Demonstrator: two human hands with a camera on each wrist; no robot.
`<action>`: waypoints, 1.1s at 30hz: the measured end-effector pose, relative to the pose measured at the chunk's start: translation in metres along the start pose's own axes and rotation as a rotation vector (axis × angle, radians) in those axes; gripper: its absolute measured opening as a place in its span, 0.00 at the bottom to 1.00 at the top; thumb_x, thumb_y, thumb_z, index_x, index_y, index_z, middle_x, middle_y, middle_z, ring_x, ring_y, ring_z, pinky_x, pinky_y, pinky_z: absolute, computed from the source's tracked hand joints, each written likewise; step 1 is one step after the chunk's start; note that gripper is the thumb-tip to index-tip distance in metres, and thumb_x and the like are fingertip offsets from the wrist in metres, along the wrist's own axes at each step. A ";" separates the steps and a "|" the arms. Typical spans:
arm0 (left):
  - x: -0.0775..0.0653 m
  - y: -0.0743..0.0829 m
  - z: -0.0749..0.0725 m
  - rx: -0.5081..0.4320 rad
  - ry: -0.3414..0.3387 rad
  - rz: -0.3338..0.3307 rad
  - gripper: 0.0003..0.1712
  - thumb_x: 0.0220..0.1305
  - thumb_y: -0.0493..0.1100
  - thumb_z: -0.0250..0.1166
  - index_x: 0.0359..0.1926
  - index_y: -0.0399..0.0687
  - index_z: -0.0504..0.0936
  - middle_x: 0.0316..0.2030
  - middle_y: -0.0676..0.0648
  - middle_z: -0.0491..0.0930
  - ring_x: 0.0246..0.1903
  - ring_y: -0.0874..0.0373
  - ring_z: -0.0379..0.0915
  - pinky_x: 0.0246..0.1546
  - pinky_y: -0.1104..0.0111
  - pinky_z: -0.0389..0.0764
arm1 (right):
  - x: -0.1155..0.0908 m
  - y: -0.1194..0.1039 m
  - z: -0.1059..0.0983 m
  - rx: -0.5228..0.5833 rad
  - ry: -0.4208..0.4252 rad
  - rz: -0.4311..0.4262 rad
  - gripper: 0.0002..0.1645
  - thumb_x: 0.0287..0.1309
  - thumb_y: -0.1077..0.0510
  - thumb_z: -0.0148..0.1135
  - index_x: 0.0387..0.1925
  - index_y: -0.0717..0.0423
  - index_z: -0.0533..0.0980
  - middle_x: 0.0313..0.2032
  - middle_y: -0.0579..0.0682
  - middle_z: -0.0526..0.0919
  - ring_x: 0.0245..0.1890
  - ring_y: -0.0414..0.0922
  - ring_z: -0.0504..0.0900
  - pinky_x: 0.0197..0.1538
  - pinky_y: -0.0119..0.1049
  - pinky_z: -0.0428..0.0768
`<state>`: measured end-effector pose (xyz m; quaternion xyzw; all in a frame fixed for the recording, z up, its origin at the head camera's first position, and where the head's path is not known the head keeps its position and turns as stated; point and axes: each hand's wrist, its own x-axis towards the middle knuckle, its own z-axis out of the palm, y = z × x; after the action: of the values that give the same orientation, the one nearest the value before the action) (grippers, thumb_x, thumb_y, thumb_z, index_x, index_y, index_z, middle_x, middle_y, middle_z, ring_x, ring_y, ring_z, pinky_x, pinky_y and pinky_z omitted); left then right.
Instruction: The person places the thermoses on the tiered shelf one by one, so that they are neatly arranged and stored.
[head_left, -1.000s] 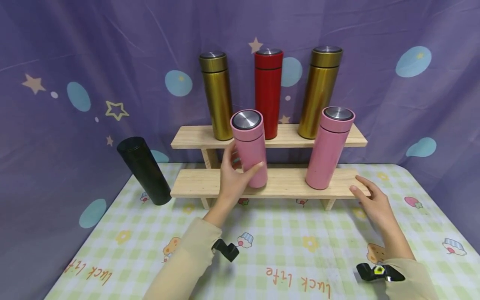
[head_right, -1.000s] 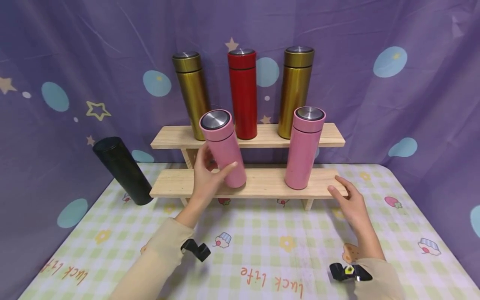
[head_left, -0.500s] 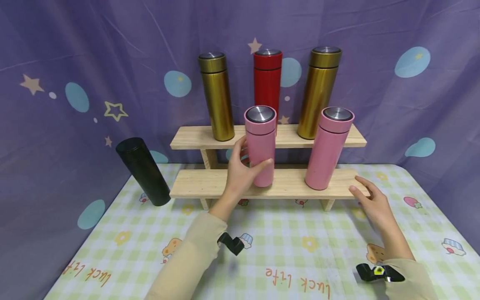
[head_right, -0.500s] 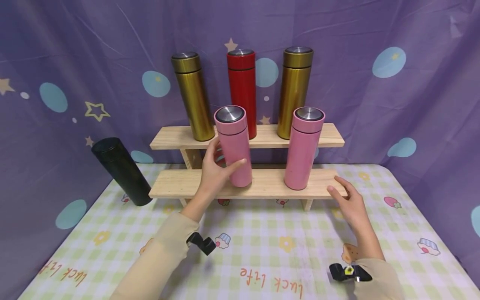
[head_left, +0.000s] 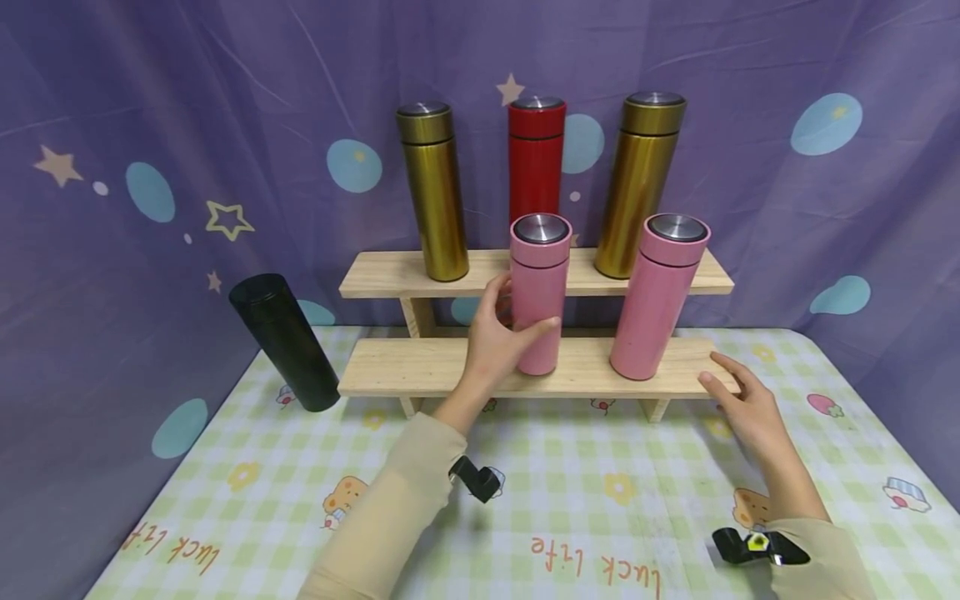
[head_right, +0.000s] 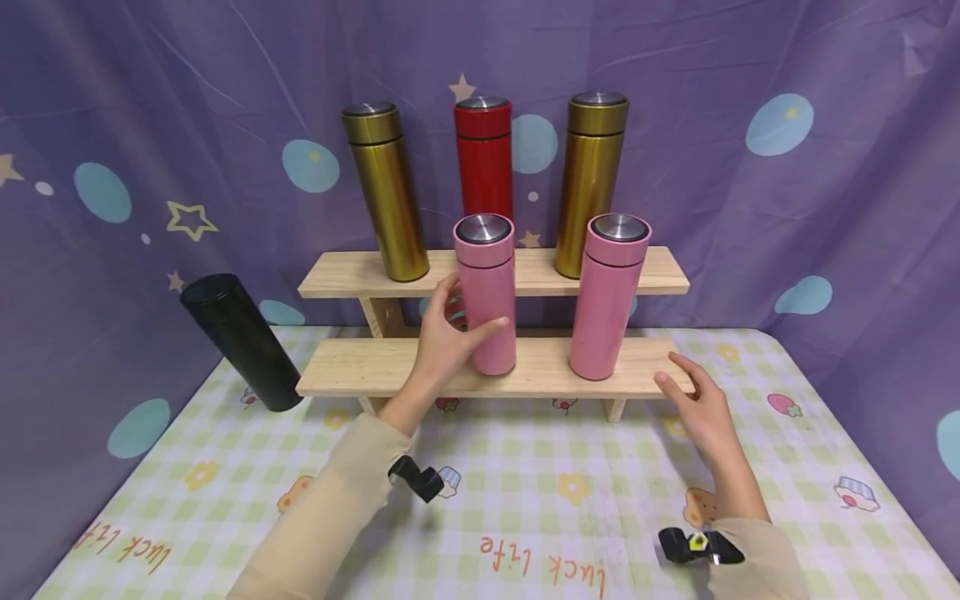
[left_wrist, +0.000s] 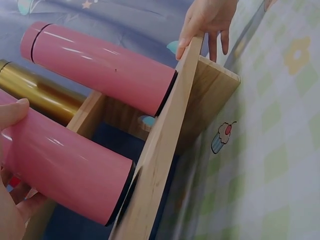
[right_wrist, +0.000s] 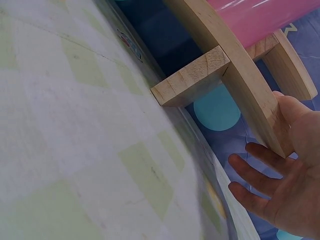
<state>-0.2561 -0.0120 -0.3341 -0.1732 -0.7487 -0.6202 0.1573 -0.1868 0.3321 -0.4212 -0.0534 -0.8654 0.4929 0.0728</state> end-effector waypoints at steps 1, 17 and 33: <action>0.000 -0.001 0.000 0.002 -0.001 0.000 0.48 0.50 0.47 0.80 0.70 0.51 0.66 0.56 0.47 0.74 0.52 0.52 0.75 0.53 0.61 0.77 | 0.000 0.000 0.000 0.001 0.000 -0.001 0.44 0.70 0.36 0.52 0.77 0.53 0.54 0.75 0.66 0.47 0.41 0.29 0.70 0.40 0.20 0.77; 0.003 -0.008 0.003 -0.005 -0.035 -0.020 0.49 0.52 0.47 0.78 0.72 0.50 0.63 0.58 0.46 0.73 0.54 0.54 0.73 0.55 0.61 0.76 | 0.000 0.000 0.001 0.000 0.009 -0.001 0.44 0.70 0.37 0.52 0.77 0.53 0.54 0.75 0.67 0.48 0.41 0.28 0.70 0.39 0.19 0.76; -0.004 -0.008 -0.006 -0.055 -0.111 -0.044 0.48 0.59 0.44 0.74 0.75 0.48 0.58 0.67 0.46 0.68 0.65 0.55 0.65 0.60 0.57 0.72 | 0.002 0.002 0.001 0.013 0.003 0.006 0.44 0.70 0.37 0.52 0.77 0.52 0.54 0.75 0.66 0.47 0.42 0.29 0.70 0.40 0.20 0.77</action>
<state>-0.2559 -0.0199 -0.3416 -0.1953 -0.7426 -0.6332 0.0972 -0.1886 0.3327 -0.4233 -0.0562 -0.8620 0.4985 0.0730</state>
